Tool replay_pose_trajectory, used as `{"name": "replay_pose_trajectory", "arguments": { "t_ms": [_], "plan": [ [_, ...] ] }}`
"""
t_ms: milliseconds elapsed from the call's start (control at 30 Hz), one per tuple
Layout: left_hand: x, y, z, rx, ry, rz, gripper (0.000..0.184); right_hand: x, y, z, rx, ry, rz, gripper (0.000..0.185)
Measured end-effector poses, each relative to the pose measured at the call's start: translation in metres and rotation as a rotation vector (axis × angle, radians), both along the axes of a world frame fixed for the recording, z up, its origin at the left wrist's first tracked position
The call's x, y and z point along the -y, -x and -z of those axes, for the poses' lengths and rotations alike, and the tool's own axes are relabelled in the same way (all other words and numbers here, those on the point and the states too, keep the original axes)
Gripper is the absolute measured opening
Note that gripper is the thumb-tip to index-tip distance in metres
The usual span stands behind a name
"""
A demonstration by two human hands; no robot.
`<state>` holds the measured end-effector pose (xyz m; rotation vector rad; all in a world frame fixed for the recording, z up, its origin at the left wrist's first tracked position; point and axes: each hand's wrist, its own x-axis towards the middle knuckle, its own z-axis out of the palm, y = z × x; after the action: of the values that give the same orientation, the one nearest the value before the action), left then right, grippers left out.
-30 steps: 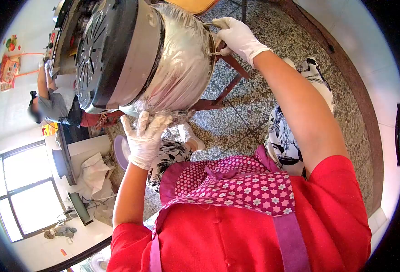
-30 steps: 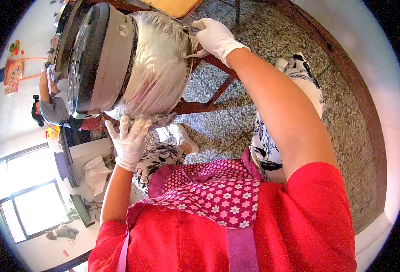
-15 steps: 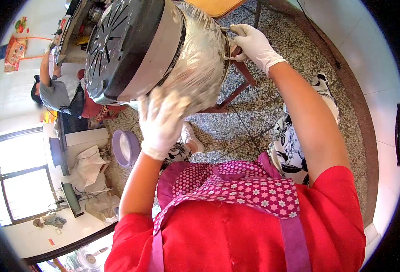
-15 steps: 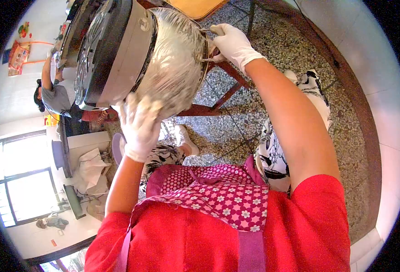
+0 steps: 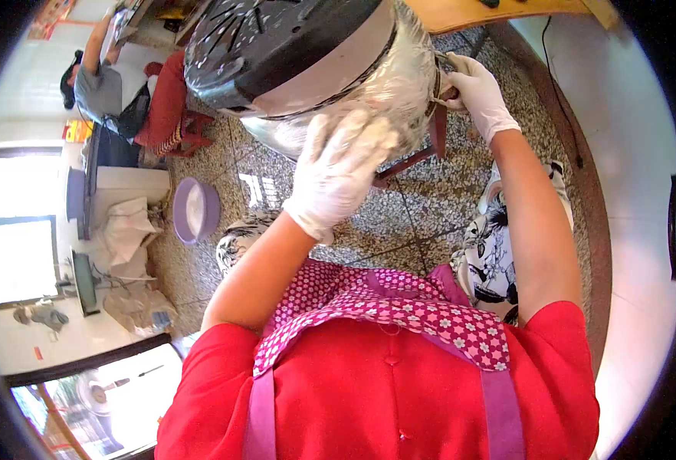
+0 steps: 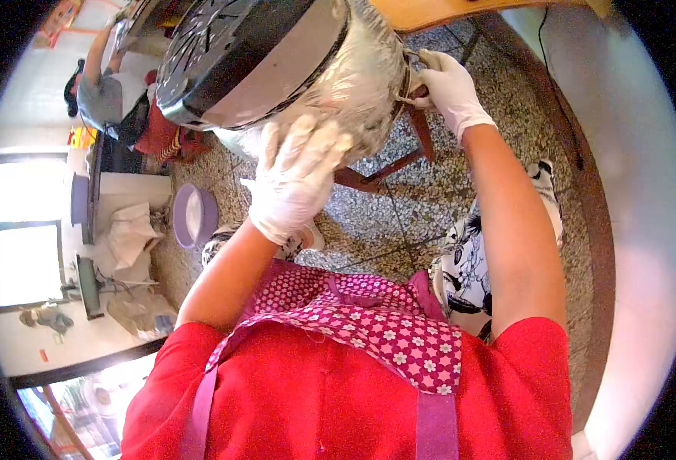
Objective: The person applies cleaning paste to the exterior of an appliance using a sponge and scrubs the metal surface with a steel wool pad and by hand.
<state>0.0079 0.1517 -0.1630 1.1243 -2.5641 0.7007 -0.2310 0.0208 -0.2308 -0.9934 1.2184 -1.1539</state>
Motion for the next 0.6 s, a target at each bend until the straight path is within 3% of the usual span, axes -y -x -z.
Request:
{"name": "replay_pose_trajectory", "arguments": {
  "t_ms": [67,167,267,367,467,600],
  "plan": [
    [-0.006,-0.037,0.008,-0.033,-0.049,0.006,0.055,-0.001,0.000,-0.007,0.012,-0.009,-0.020,0.055],
    [-0.027,-0.084,0.046,-0.107,0.094,-0.137,0.058,0.002,-0.004,-0.002,0.071,-0.004,0.031,0.053],
    [-0.022,-0.060,0.059,-0.299,0.112,-0.133,0.060,0.004,-0.002,0.004,0.044,-0.019,0.022,0.054],
    [-0.014,0.003,0.018,-0.134,-0.007,-0.116,0.058,0.003,-0.002,0.004,0.053,-0.003,0.030,0.053],
    [0.000,0.017,0.005,-0.179,-0.118,-0.027,0.060,0.001,-0.002,-0.003,0.057,0.003,0.005,0.053],
    [-0.016,-0.051,0.020,-0.157,0.022,-0.100,0.062,0.003,0.000,-0.005,0.042,-0.006,-0.025,0.055]
  ]
}}
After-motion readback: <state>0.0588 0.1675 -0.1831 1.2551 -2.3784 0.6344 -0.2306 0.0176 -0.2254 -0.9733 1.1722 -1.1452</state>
